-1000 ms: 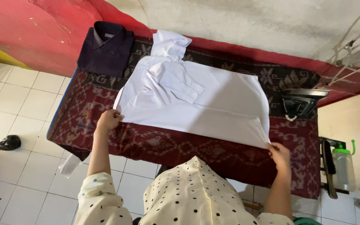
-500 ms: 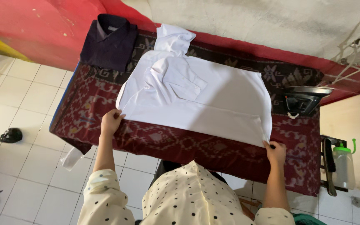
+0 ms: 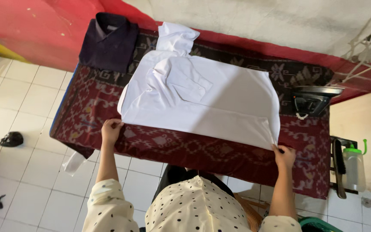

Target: The person irons a white long-sleeved shirt by hand using a dry iron, pressing the front panels, collar, and sleeves while frequently smoothing and refolding the fabric on an ironing board.

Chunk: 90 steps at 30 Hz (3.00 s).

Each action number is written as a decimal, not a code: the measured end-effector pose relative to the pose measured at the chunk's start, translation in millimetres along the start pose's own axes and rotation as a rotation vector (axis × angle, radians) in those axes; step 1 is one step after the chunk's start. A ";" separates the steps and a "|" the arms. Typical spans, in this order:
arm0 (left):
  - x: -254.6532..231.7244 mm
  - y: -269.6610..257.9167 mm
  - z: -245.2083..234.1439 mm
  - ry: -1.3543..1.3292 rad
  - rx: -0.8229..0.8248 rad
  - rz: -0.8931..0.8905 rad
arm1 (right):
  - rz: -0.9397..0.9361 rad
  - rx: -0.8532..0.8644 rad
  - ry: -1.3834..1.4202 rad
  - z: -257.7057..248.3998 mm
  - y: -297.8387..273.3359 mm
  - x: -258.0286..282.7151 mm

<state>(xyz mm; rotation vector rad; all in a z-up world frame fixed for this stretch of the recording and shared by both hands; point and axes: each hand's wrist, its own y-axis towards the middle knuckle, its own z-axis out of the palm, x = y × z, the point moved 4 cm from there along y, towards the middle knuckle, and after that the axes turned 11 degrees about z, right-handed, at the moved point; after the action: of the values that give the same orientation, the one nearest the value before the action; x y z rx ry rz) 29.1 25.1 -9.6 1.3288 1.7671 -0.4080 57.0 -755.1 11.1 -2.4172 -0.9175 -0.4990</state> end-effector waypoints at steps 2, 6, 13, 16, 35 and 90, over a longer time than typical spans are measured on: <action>5.8 3.1 1.2 0.032 -0.008 -0.008 | -0.069 -0.039 -0.015 -0.8 -0.5 4.6; 6.6 6.8 3.7 -0.081 -0.001 0.011 | -0.159 -0.073 0.041 -5.2 -4.8 2.8; -22.8 8.0 7.9 -0.086 0.041 -0.132 | -0.072 -0.027 0.132 -1.8 -1.2 1.5; -32.4 11.1 6.3 0.142 0.140 -0.213 | 0.002 -0.047 0.015 1.8 -1.6 -2.0; -96.2 -43.6 47.2 0.748 0.330 0.413 | -0.457 -0.306 -0.222 93.3 -72.9 56.5; -185.7 -32.8 209.4 0.666 0.616 0.661 | -0.636 -0.200 -0.234 108.1 -55.9 87.9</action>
<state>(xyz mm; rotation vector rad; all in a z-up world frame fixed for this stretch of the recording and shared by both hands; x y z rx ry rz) 102.2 -246.4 8.9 2.6127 1.6009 -0.1281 97.2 -612.7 -14.3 -2.3532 -1.8352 -0.5522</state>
